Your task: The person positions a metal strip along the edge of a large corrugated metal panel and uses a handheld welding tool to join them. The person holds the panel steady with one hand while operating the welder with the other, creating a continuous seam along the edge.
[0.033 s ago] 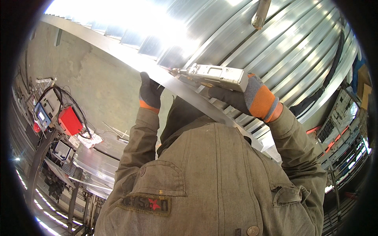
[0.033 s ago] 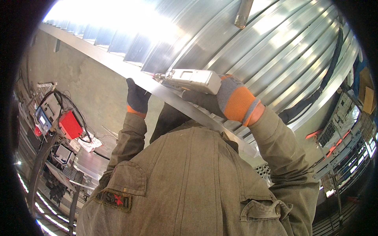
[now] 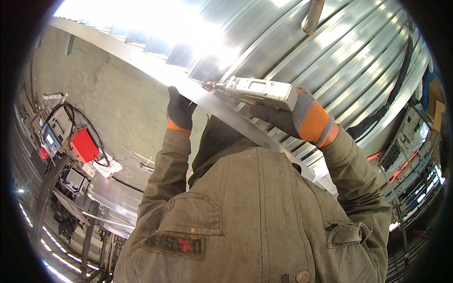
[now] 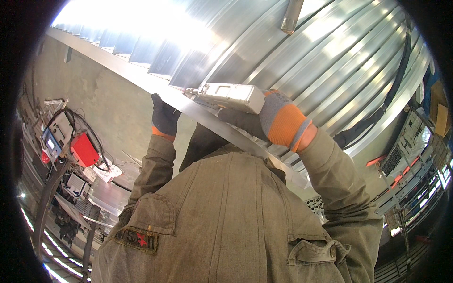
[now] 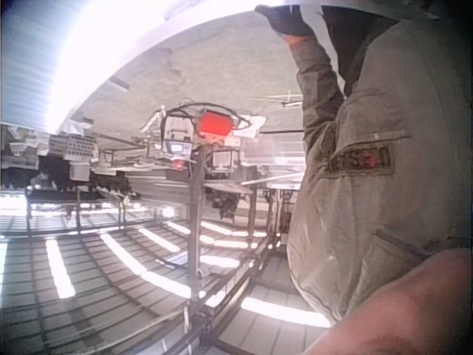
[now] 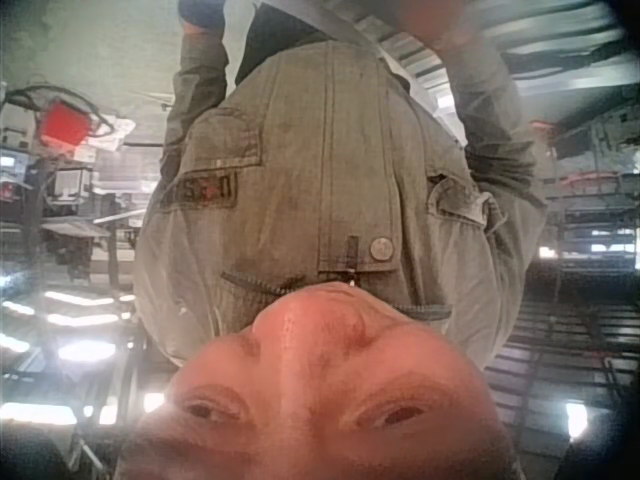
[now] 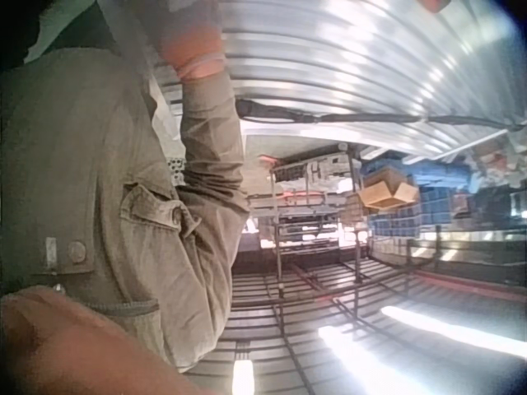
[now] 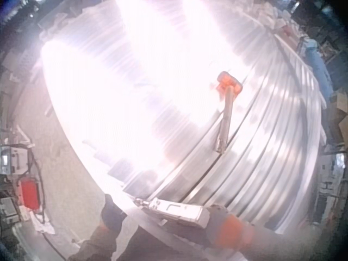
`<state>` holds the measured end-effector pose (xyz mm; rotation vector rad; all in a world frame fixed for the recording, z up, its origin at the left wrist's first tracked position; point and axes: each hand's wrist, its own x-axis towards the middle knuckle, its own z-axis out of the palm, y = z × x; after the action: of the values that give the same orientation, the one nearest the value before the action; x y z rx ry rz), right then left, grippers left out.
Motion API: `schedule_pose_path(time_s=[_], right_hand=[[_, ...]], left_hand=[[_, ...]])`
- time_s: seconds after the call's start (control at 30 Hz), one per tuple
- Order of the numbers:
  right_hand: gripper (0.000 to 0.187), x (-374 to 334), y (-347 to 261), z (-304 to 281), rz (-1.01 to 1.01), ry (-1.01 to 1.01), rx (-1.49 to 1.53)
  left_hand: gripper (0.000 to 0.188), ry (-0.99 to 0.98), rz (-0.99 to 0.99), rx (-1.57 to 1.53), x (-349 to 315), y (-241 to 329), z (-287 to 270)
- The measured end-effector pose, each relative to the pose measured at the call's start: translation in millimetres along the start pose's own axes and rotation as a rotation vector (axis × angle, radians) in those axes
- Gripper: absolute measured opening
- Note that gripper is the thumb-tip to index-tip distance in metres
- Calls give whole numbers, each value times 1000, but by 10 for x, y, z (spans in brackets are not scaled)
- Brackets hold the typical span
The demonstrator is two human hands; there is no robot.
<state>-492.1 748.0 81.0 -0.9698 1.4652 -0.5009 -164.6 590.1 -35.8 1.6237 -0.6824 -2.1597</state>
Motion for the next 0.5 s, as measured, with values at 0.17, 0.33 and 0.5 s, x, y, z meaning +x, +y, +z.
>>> schedule_pose_path(time_s=[0.17,0.33,0.5], right_hand=[[49,-189,557,123,144,76,383],[46,-212,798,205,6,82,359],[43,-151,491,153,9,12,120]], left_hand=[[78,-78,308,658,53,-35,-31],[84,1,3,13,-23,17,31],[85,-7,25,-15,-16,21,56]])
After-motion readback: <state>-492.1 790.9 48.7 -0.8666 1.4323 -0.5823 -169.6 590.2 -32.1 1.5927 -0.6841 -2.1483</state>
